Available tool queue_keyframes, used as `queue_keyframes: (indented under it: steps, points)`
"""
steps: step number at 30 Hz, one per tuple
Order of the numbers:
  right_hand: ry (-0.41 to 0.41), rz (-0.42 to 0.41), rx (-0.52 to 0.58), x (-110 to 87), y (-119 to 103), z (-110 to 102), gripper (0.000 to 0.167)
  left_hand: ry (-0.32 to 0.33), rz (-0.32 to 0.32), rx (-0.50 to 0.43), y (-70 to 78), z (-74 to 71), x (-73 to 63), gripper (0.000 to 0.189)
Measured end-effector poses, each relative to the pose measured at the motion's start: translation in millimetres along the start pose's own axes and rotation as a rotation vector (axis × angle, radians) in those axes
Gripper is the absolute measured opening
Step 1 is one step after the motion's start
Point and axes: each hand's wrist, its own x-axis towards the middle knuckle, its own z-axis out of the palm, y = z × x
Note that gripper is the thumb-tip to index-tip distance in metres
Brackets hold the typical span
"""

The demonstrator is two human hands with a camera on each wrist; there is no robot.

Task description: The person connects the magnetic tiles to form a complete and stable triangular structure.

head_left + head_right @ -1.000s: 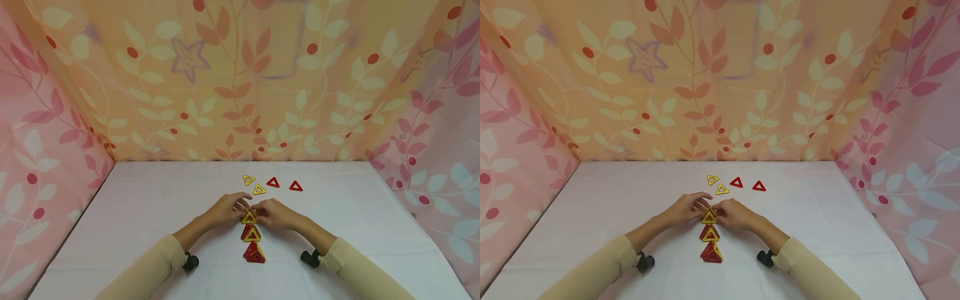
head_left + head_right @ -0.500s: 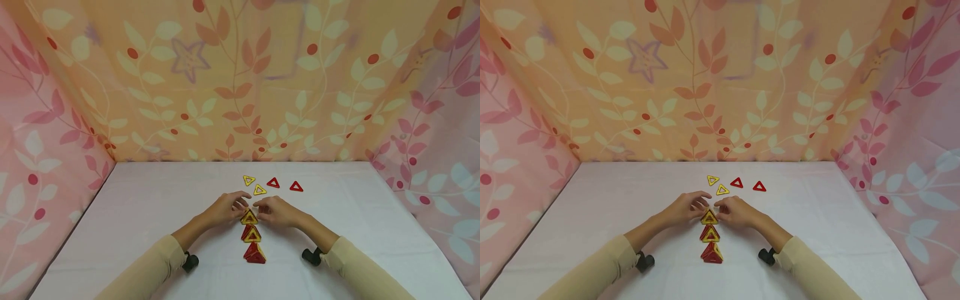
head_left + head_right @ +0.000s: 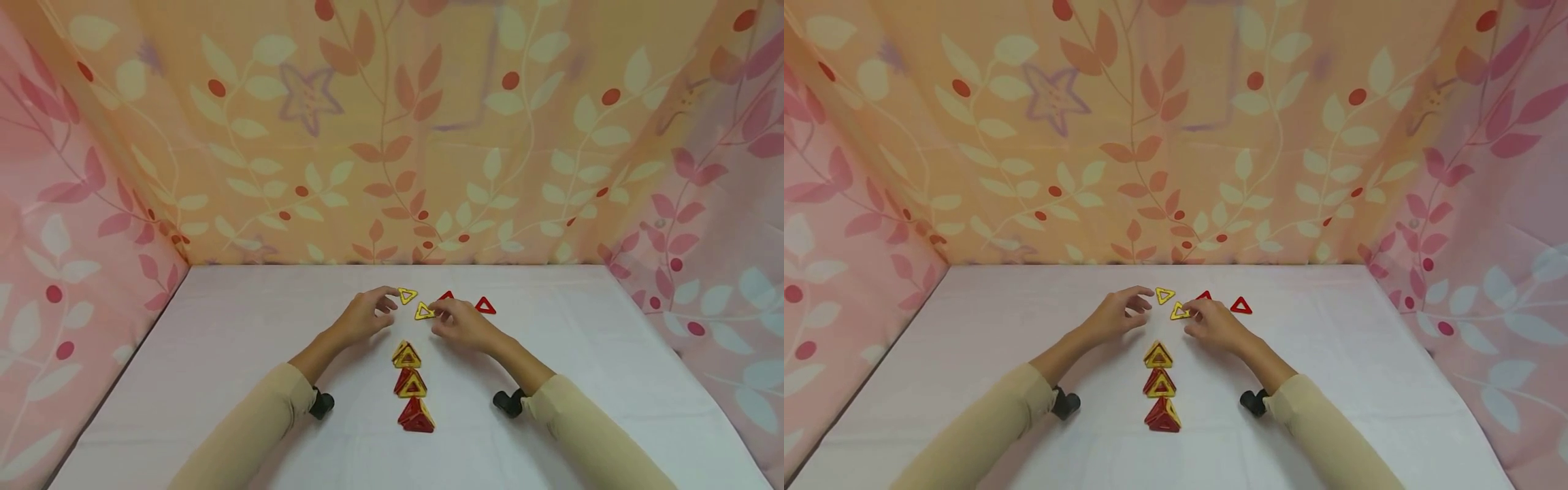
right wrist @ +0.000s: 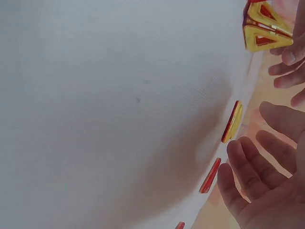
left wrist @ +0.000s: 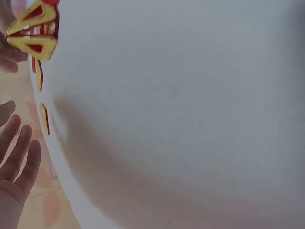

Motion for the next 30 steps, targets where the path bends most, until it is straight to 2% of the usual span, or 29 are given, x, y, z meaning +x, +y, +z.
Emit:
queue_keyframes:
  steps: [6, 12, 20, 30]
  points:
    - [0.013, 0.047, -0.008, 10.9, 5, 1, 0.042, 0.083, -0.028, 0.024, -5.8, -1.6, 16.9, 0.045]
    - [0.008, 0.126, -0.007, 20.9, 5, 4, 0.041, 0.106, -0.047, 0.024, -16.3, 0.1, 32.7, 0.048]
    - [0.017, 0.131, 0.016, 28.2, 14, 6, 0.04, 0.05, 0.014, 0.017, -21.3, 6.4, 49.5, 0.052]
    - [0.03, 0.144, 0.028, 35.5, 19, 10, 0.038, -0.047, -0.068, 0.148, -16.7, 15.9, 57.5, 0.054]
